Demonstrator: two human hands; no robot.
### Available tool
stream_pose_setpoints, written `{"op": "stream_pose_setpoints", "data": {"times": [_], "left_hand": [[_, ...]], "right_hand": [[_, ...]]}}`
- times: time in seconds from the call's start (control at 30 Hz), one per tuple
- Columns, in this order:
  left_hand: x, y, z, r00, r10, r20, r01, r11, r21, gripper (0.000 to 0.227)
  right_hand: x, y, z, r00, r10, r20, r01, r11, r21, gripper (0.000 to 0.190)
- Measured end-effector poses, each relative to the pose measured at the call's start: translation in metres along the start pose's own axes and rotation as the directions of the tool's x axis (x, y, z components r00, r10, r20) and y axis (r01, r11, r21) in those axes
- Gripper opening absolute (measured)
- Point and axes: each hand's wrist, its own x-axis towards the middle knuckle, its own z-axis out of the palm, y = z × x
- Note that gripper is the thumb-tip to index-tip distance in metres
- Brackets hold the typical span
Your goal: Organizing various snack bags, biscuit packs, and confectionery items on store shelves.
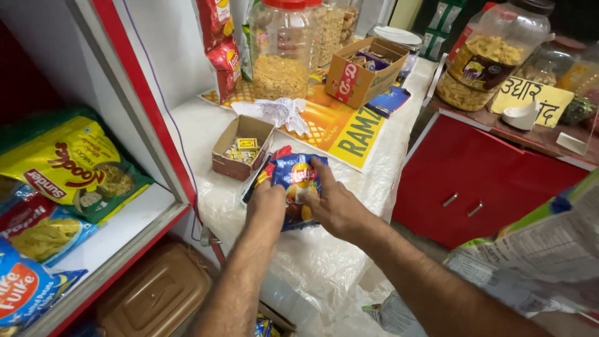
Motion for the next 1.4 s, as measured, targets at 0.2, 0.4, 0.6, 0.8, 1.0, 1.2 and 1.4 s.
{"op": "stream_pose_setpoints", "data": {"times": [0.2, 0.4, 0.6, 0.8, 1.0, 1.2, 1.4], "left_hand": [[-0.021, 0.026, -0.030, 0.996, 0.092, -0.006, -0.090, 0.956, -0.278, 0.040], [-0.062, 0.057, -0.075, 0.889, 0.366, -0.275, -0.261, 0.899, 0.352, 0.056], [-0.112, 0.085, -0.125, 0.919, 0.293, -0.264, -0.317, 0.947, -0.052, 0.031], [-0.154, 0.108, -0.177, 0.867, 0.277, -0.415, -0.343, 0.935, -0.092, 0.033], [-0.177, 0.106, -0.229, 0.739, 0.305, -0.600, -0.246, 0.952, 0.180, 0.047], [-0.209, 0.122, -0.264, 0.603, 0.367, -0.709, -0.429, 0.898, 0.100, 0.037], [-0.213, 0.132, -0.294, 0.635, 0.317, -0.705, -0.409, 0.911, 0.041, 0.035]], "right_hand": [[-0.015, -0.078, -0.014, 0.949, 0.293, -0.112, -0.291, 0.956, 0.033, 0.104], [-0.027, -0.112, -0.006, 0.995, 0.096, -0.043, -0.078, 0.948, 0.309, 0.104], [-0.044, -0.170, 0.009, 0.992, 0.120, 0.029, -0.122, 0.932, 0.342, 0.036], [-0.056, -0.219, 0.044, 0.983, -0.091, -0.159, 0.126, 0.966, 0.224, 0.035], [-0.075, -0.284, 0.077, 0.890, -0.379, -0.254, 0.434, 0.874, 0.217, 0.044], [-0.099, -0.343, 0.078, 0.963, -0.231, -0.141, 0.241, 0.969, 0.059, 0.049], [-0.093, -0.348, 0.087, 0.980, -0.183, -0.074, 0.170, 0.974, -0.148, 0.035]]}}
